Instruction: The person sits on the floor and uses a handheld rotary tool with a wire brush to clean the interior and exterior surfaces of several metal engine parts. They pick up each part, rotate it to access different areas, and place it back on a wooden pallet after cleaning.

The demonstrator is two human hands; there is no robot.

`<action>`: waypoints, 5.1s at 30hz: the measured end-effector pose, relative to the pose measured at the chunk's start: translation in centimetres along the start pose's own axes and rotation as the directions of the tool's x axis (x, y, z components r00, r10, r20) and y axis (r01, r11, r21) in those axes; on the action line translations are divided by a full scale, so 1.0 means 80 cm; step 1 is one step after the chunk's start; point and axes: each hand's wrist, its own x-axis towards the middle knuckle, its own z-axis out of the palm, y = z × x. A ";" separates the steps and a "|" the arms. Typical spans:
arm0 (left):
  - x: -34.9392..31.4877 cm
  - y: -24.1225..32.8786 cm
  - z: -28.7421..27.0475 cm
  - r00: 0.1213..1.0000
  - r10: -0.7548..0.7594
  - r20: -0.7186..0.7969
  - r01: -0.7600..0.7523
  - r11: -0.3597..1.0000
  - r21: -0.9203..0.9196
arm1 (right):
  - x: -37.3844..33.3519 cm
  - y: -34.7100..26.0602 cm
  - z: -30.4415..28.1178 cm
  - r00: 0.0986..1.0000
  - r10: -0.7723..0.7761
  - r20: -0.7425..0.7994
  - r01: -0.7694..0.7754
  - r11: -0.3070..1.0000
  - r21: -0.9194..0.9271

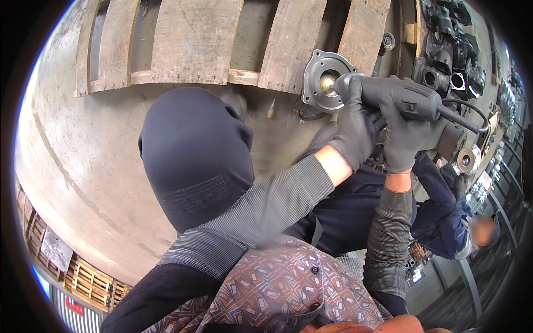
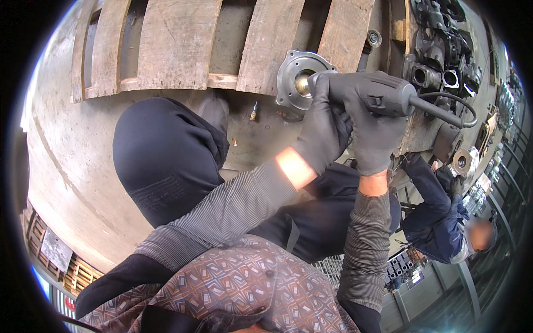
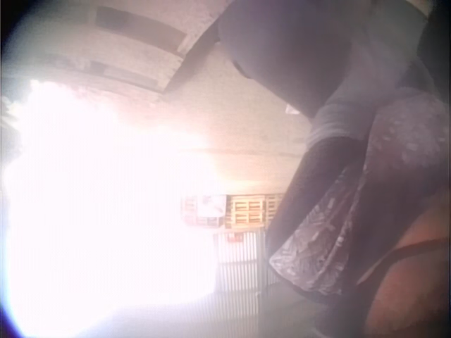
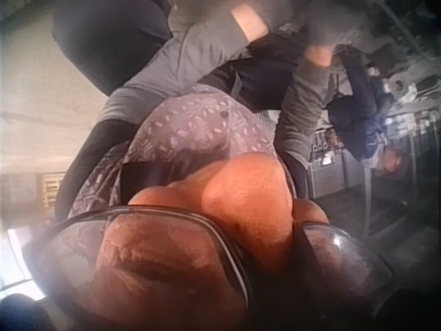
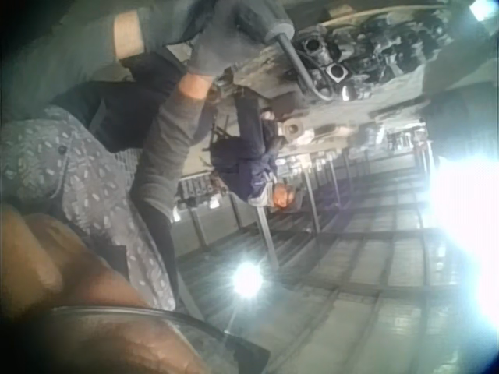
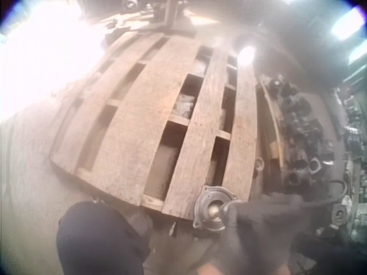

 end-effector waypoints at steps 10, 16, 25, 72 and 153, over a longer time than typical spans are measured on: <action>0.001 0.005 0.000 0.999 0.043 0.026 -0.045 0.997 0.070 | 0.000 -0.005 0.004 0.995 -0.097 -0.034 0.097 0.995 -0.016; -0.005 0.003 0.009 0.996 0.036 -0.081 -0.032 0.999 0.044 | -0.004 0.001 0.007 0.997 -0.057 -0.053 0.058 0.998 0.021; 0.002 0.005 -0.002 0.997 0.031 0.068 -0.037 0.995 0.097 | -0.005 0.001 0.006 0.999 -0.004 -0.054 0.013 0.988 0.157; 0.025 -0.003 0.011 1.000 0.002 -0.019 0.001 0.993 0.119 | 0.013 0.028 -0.009 0.992 -0.037 -0.121 0.017 0.987 -0.162; 0.002 0.001 -0.001 0.985 0.091 0.145 -0.105 0.991 0.088 | 0.002 -0.011 0.011 0.998 -0.040 -0.045 0.043 0.997 0.065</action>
